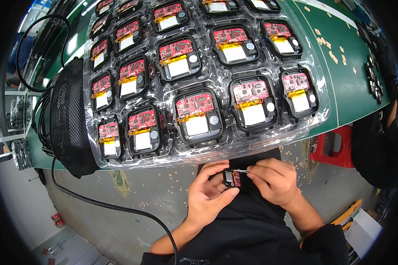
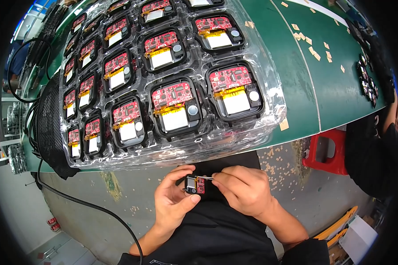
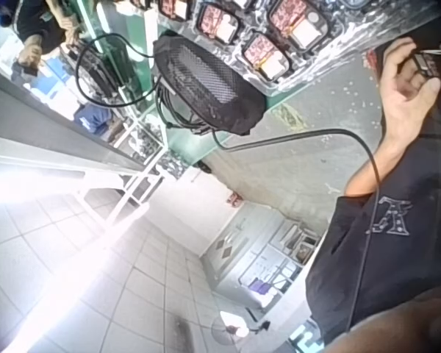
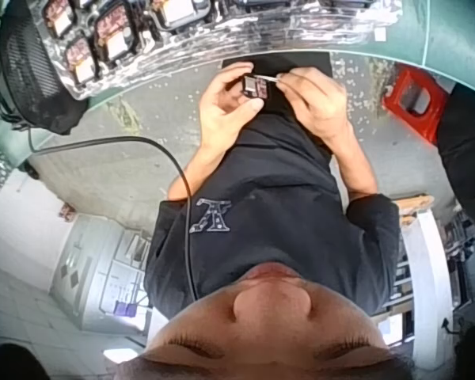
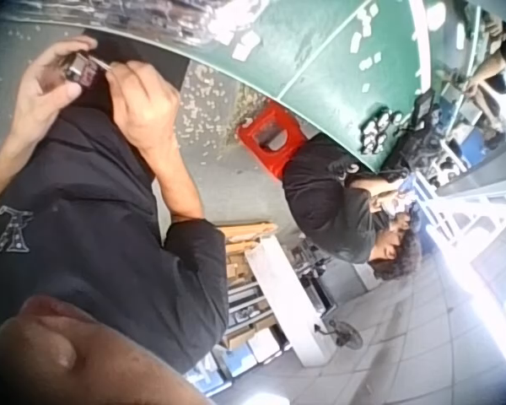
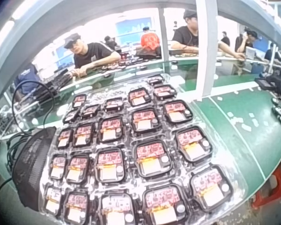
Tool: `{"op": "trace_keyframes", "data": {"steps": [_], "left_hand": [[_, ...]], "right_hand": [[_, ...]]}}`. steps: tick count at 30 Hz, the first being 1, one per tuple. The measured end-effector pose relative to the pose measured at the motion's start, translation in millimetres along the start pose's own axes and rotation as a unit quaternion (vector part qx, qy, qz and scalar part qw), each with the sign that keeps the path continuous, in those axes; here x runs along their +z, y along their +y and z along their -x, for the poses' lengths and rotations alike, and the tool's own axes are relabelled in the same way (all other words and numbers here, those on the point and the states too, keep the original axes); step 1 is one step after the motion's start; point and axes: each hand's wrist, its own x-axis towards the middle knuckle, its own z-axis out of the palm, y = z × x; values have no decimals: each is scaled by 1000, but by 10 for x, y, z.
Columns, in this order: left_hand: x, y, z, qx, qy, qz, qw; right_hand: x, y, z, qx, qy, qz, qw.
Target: Manually assemble and inspect smart watch or electronic components at a production line bench.
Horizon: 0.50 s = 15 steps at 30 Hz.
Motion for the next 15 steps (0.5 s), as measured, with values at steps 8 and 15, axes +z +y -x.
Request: {"op": "trace_keyframes", "data": {"steps": [8,15], "left_hand": [[-29,-17,9,19,-29,-6,999],[9,-12,-2,-6,1,10,1000]], "right_hand": [[-30,-14,-23,45,-34,-52,997],[-13,-23,-22,11,-13,-9,1000]]}}
